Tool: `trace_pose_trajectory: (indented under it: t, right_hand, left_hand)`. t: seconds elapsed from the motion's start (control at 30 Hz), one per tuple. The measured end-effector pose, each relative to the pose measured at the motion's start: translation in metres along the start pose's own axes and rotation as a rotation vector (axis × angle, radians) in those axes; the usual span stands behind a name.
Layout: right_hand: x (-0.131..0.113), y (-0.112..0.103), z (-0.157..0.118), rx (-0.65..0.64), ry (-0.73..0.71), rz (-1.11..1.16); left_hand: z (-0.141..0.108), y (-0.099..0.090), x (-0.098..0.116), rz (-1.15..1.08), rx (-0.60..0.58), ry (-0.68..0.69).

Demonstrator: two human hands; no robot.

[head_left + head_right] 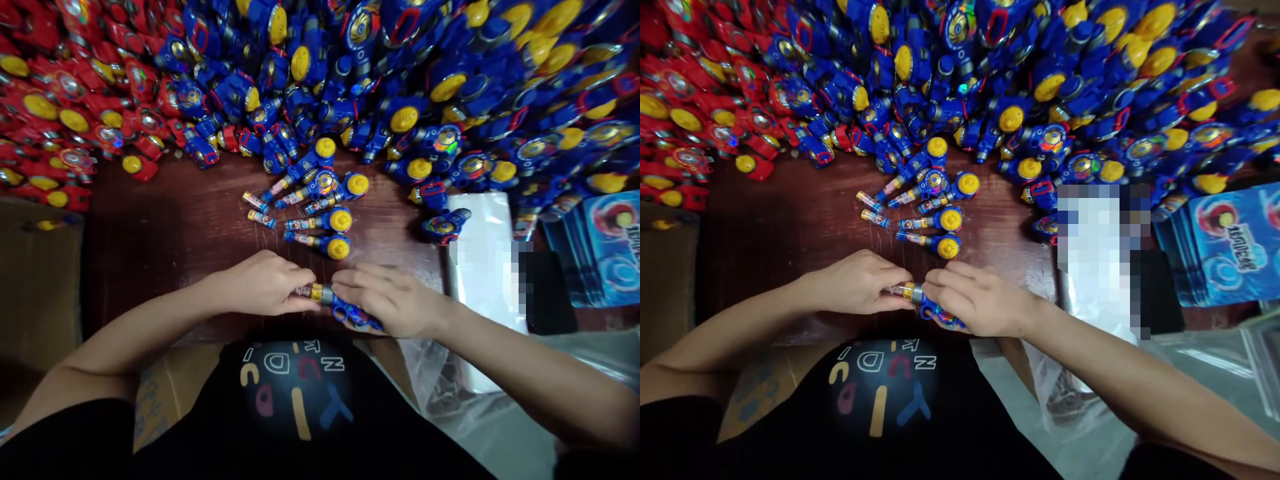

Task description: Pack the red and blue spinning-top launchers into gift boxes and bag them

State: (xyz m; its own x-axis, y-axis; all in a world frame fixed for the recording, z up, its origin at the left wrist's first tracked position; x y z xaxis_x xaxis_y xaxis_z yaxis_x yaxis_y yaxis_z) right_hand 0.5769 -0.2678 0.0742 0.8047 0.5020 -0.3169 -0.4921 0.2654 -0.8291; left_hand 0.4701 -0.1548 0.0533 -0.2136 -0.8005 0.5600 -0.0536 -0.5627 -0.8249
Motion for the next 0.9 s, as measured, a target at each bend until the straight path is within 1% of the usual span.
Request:
trace_pose_trajectory:
  t: [0.07, 0.1, 0.13, 0.2, 0.27, 0.3, 0.33, 0.37, 0.4, 0.43, 0.47, 0.53, 0.6, 0.63, 0.67, 0.7, 0.73, 0.77, 0.8, 0.83, 0.9]
  right_hand:
    - [-0.006, 0.004, 0.002, 0.027, 0.004, 0.045]
    - [-0.005, 0.005, 0.003, 0.045, 0.038, 0.123]
    - [0.0, 0.007, 0.004, 0.065, 0.109, 0.227]
    - [0.02, 0.012, 0.003, 0.071, 0.331, 0.466]
    - [0.045, 0.017, -0.003, 0.027, 0.575, 0.653]
    - [0.056, 0.016, -0.006, -0.003, 0.669, 0.706]
    - [0.066, 0.011, -0.01, -0.029, 0.725, 0.739]
    - [0.075, 0.003, -0.013, -0.036, 0.745, 0.749]
    - [0.085, -0.008, -0.017, -0.023, 0.754, 0.719]
    - [0.095, -0.02, -0.021, 0.006, 0.764, 0.633]
    - [0.105, -0.032, -0.028, 0.046, 0.791, 0.487]
    - [0.126, -0.051, -0.049, 0.077, 0.915, 0.052]
    - [0.143, -0.054, -0.077, 0.007, 1.078, -0.35]
    - [0.151, -0.049, -0.092, -0.065, 1.152, -0.466]
    - [0.158, -0.041, -0.108, -0.144, 1.217, -0.52]
    - [0.165, -0.032, -0.123, -0.204, 1.261, -0.527]
    - [0.171, -0.024, -0.135, -0.231, 1.284, -0.509]
    - [0.175, -0.02, -0.143, -0.225, 1.289, -0.481]
    - [0.177, -0.018, -0.149, -0.195, 1.285, -0.447]
    - [0.178, -0.019, -0.15, -0.156, 1.276, -0.408]
    - [0.175, -0.026, -0.144, -0.084, 1.259, -0.328]
  left_hand:
    - [-0.003, 0.001, 0.008, 0.111, 0.015, 0.057]
    - [-0.004, 0.001, 0.01, 0.143, 0.039, 0.072]
    - [-0.004, -0.001, 0.011, 0.172, 0.066, 0.081]
    - [-0.001, -0.004, 0.009, 0.27, 0.122, 0.101]
    - [0.007, -0.009, 0.004, 0.402, 0.198, 0.14]
    - [0.013, -0.011, 0.001, 0.456, 0.249, 0.16]
    - [0.021, -0.013, -0.005, 0.491, 0.299, 0.173]
    - [0.03, -0.014, -0.012, 0.502, 0.345, 0.169]
    - [0.039, -0.015, -0.023, 0.497, 0.381, 0.134]
    - [0.05, -0.016, -0.037, 0.486, 0.406, 0.07]
    - [0.06, -0.017, -0.053, 0.478, 0.425, -0.019]
    - [0.075, -0.021, -0.084, 0.47, 0.449, -0.216]
    - [0.081, -0.029, -0.108, 0.46, 0.472, -0.362]
    - [0.077, -0.035, -0.116, 0.449, 0.493, -0.408]
    - [0.069, -0.042, -0.122, 0.437, 0.523, -0.445]
    - [0.055, -0.049, -0.127, 0.431, 0.558, -0.476]
    - [0.036, -0.055, -0.13, 0.432, 0.585, -0.503]
    - [0.015, -0.059, -0.132, 0.438, 0.585, -0.518]
    - [-0.006, -0.059, -0.133, 0.448, 0.553, -0.522]
    - [-0.025, -0.055, -0.133, 0.462, 0.486, -0.511]
    - [-0.055, -0.038, -0.13, 0.498, 0.314, -0.466]
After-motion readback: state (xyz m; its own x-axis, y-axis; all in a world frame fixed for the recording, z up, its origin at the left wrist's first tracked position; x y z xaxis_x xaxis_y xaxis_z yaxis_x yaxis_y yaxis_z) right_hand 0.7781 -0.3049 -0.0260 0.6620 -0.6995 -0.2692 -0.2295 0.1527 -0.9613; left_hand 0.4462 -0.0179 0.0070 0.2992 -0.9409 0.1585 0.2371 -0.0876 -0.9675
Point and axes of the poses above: each hand's wrist, its own z-axis towards the middle knuckle, its own y-axis out of the palm, x = y × z, the point moved 8 cm from there along z, towards the middle knuckle, and after that the axes turned 8 degrees about y, right-handed, at the moved point
